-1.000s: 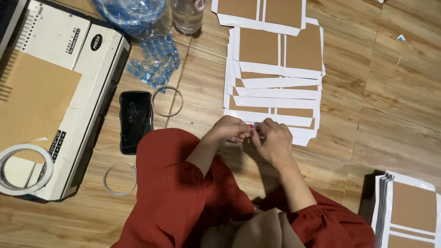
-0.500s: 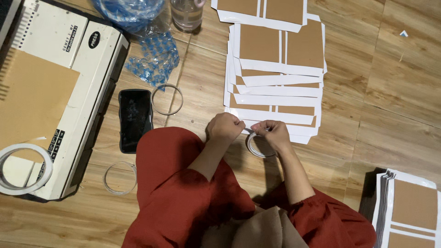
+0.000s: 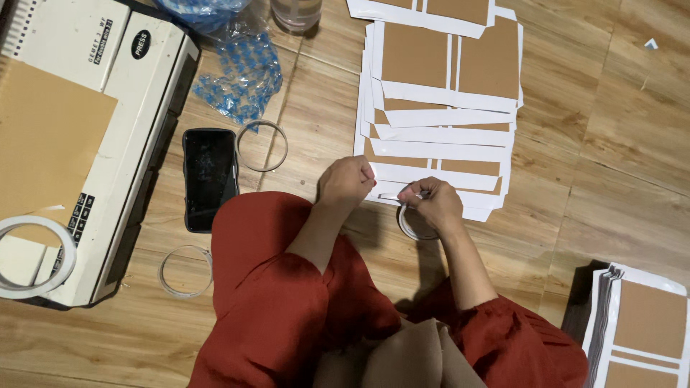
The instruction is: The person sits on the floor and applies strips of white tape to the edges of rectangular cardboard pieces. They tear the tape by hand and press it down to secure the cardboard pieces together in a stack.
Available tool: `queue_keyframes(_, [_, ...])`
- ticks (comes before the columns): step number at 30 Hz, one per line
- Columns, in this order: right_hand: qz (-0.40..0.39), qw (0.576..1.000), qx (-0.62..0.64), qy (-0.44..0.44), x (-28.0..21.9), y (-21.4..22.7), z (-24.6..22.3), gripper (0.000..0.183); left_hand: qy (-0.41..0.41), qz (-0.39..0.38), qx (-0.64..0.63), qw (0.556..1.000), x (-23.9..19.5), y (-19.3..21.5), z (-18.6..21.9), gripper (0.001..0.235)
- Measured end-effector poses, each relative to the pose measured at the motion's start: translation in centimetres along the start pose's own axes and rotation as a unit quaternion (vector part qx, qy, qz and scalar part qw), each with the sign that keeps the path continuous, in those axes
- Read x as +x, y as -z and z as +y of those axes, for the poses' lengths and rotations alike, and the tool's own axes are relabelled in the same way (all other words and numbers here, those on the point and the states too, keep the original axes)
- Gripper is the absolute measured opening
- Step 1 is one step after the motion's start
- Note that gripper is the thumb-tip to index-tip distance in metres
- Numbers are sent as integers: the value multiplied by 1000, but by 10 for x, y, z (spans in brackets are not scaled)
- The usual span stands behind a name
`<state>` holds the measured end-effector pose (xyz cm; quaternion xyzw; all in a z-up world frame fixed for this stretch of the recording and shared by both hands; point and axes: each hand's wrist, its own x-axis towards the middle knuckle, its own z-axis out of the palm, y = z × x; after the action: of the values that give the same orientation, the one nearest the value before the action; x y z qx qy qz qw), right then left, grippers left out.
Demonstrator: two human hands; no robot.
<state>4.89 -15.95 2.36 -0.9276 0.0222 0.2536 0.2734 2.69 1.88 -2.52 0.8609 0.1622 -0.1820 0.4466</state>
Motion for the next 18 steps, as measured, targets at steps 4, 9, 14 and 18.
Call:
queue_keyframes(4, [18, 1000, 3, 15, -1, -10, -6, 11, 9, -69, 73, 995, 10, -17, -3, 6])
queue_keyframes(9, [25, 999, -31, 19, 0, -16, -8, 10, 69, -88, 47, 993, 7, -6, 4, 12])
queue_keyframes(14, [18, 999, -38, 10, 3, -16, -6, 7, 85, -91, 38, 991, 11, -9, 5, 15])
queue_keyframes(18, [-2, 1000, -17, -9, 4, -14, -5, 7, 39, -102, 72, 991, 11, -8, 2, 17])
